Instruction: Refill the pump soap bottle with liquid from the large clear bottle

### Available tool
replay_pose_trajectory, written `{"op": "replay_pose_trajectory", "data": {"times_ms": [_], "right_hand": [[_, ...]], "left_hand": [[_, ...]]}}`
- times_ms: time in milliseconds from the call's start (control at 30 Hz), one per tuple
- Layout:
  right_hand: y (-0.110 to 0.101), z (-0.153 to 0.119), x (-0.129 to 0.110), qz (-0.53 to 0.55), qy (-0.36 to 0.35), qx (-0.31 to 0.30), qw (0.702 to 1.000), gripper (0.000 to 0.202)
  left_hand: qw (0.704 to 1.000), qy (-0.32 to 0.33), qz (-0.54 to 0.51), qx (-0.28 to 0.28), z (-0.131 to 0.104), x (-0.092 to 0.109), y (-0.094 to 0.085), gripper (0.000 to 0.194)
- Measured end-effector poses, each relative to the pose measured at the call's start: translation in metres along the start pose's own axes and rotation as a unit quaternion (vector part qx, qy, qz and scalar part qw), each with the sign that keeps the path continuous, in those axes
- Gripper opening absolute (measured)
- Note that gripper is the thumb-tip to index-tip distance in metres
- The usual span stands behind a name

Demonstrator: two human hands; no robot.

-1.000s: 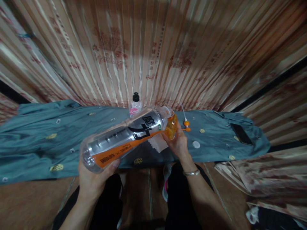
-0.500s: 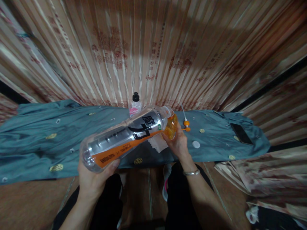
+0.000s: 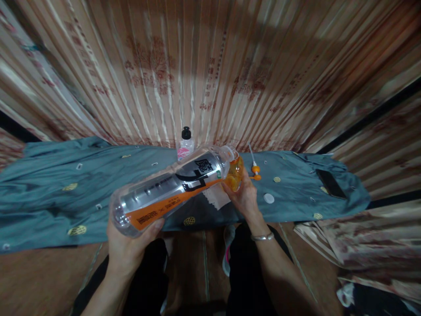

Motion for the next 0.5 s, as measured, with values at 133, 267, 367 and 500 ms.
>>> {"op": "replay_pose_trajectory", "data": {"times_ms": [133, 267, 367, 500], "right_hand": [[0.0002, -0.0003, -0.0002, 0.001, -0.01, 0.007, 1.0, 0.088], [-0.0001, 0.0, -0.001, -0.001, -0.011, 0.014, 1.0, 0.087], [-0.0002, 0.0005, -0.0017, -0.003, -0.009, 0.013, 1.0, 0.086], [0.0006, 0.0001, -0.0019, -0.008, -0.008, 0.018, 1.0, 0.088]], "left_hand": [[1.0, 0.002, 0.005, -0.003, 0.0003, 0.0006, -0.0001, 0.071], [1.0, -0.009, -0.001, -0.001, -0.0003, 0.0, -0.0019, 0.071], [1.0, -0.008, -0.008, 0.002, -0.0001, -0.0012, -0.0022, 0.072], [1.0, -0.011, -0.009, 0.001, 0.0001, -0.0025, -0.0027, 0.072]]}}
Point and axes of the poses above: each hand's wrist, its own z-axis towards the middle knuckle, its own y-axis out of the palm, x = y × z, the point moved 2 cm from there along z, towards the middle knuckle, and after that the axes turned 7 degrees about -z, right-handed, at the moved point
